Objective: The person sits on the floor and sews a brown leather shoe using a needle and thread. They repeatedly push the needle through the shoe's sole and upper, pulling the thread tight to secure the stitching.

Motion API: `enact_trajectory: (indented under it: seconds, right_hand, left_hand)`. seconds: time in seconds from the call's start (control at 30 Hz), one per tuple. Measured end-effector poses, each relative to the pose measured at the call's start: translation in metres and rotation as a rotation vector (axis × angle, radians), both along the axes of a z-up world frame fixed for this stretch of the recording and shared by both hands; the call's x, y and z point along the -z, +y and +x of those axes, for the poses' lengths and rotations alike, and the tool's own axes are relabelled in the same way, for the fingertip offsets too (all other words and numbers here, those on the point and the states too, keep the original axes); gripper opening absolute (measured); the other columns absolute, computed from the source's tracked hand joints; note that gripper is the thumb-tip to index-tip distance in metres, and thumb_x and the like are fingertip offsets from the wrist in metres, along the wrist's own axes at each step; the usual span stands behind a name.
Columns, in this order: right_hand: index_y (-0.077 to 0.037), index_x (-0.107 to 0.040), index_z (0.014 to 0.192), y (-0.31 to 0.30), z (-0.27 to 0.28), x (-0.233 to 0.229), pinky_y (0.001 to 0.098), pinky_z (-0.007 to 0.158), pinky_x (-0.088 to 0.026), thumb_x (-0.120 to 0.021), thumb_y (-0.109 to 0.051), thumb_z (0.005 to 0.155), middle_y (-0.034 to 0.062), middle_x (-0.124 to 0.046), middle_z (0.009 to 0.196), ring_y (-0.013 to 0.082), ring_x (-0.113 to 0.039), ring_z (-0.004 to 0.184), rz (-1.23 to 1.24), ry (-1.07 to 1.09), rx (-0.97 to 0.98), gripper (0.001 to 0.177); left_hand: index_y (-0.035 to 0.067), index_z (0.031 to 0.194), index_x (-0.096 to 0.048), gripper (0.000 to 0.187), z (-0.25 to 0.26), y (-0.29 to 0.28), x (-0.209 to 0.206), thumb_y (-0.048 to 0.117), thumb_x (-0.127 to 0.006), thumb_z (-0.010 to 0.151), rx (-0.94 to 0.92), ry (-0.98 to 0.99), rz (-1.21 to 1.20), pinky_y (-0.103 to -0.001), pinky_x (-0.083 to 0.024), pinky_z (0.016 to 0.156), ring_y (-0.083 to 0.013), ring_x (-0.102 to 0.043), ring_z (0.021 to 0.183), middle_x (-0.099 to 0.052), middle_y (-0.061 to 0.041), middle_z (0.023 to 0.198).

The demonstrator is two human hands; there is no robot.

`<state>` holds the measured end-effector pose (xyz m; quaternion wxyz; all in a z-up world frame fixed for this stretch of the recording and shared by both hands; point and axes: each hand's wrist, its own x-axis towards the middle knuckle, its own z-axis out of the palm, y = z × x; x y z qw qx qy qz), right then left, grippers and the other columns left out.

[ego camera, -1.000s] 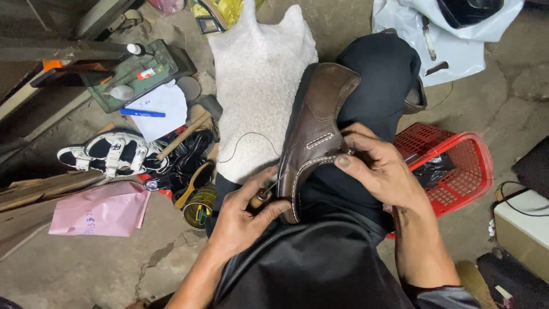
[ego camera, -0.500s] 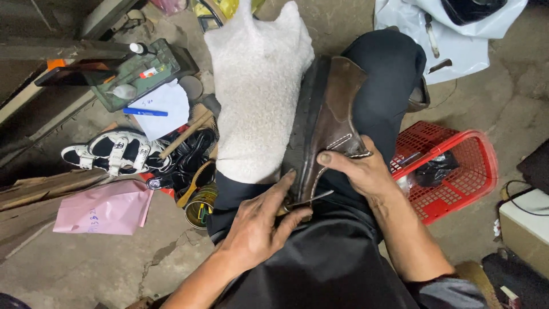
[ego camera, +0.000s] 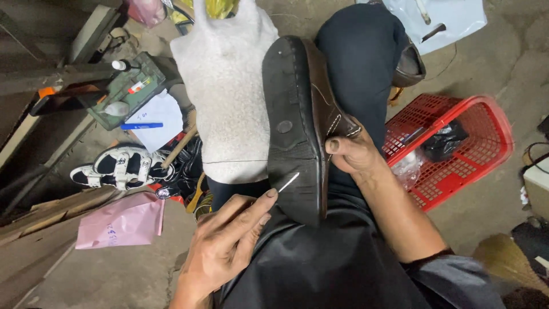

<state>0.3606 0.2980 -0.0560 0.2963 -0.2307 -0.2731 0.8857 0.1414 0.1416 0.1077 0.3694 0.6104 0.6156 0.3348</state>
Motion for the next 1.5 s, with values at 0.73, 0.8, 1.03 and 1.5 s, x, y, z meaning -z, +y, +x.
enact_trajectory:
  seconds: [0.73, 0.8, 1.03, 1.5]
  right_hand:
    - [-0.004, -0.069, 0.105, 0.034, -0.007, -0.002, 0.0205, 0.064, -0.048, -0.092, -0.031, 0.072, -0.0055, -0.068, 0.086, 0.0068, -0.062, 0.078, 0.446, -0.057, -0.162, 0.048]
    - [-0.004, -0.069, 0.103, 0.041, -0.007, -0.006, 0.0222, 0.063, -0.047, -0.09, -0.039, 0.069, -0.0063, -0.065, 0.081, 0.0074, -0.059, 0.075, 0.533, -0.167, -0.186, 0.052]
    - [-0.013, -0.052, 0.07, 0.056, -0.015, -0.036, 0.025, 0.048, -0.031, -0.085, -0.044, 0.073, -0.0103, -0.04, 0.06, 0.0056, -0.038, 0.055, 0.552, -0.286, -0.235, 0.045]
    - [0.0, -0.068, 0.119, 0.032, -0.014, -0.011, 0.0322, 0.096, -0.059, -0.087, -0.032, 0.079, 0.0091, -0.072, 0.116, 0.0207, -0.069, 0.109, 0.29, -0.096, -0.099, 0.054]
  left_hand:
    - [0.01, 0.137, -0.062, 0.037, 0.009, 0.006, -0.013, 0.001, -0.062, 0.101, 0.051, 0.159, 0.056, -0.028, -0.052, 0.058, -0.015, -0.058, 0.07, -0.062, -0.004, 0.094]
    - [0.008, 0.135, -0.063, 0.035, 0.008, 0.006, -0.015, 0.001, -0.063, 0.1, 0.049, 0.146, 0.067, -0.028, -0.052, 0.058, -0.0159, -0.058, 0.069, -0.063, -0.006, 0.093]
    - [0.004, 0.133, -0.063, 0.033, 0.013, 0.006, -0.019, 0.002, -0.064, 0.1, 0.019, 0.133, 0.075, -0.027, -0.053, 0.061, -0.0185, -0.06, 0.074, -0.064, -0.008, 0.095]
    - [0.01, 0.138, -0.061, 0.036, 0.021, 0.017, -0.019, 0.003, -0.062, 0.103, -0.008, 0.149, -0.011, -0.025, -0.049, 0.062, -0.0125, -0.055, 0.071, -0.065, -0.003, 0.098]
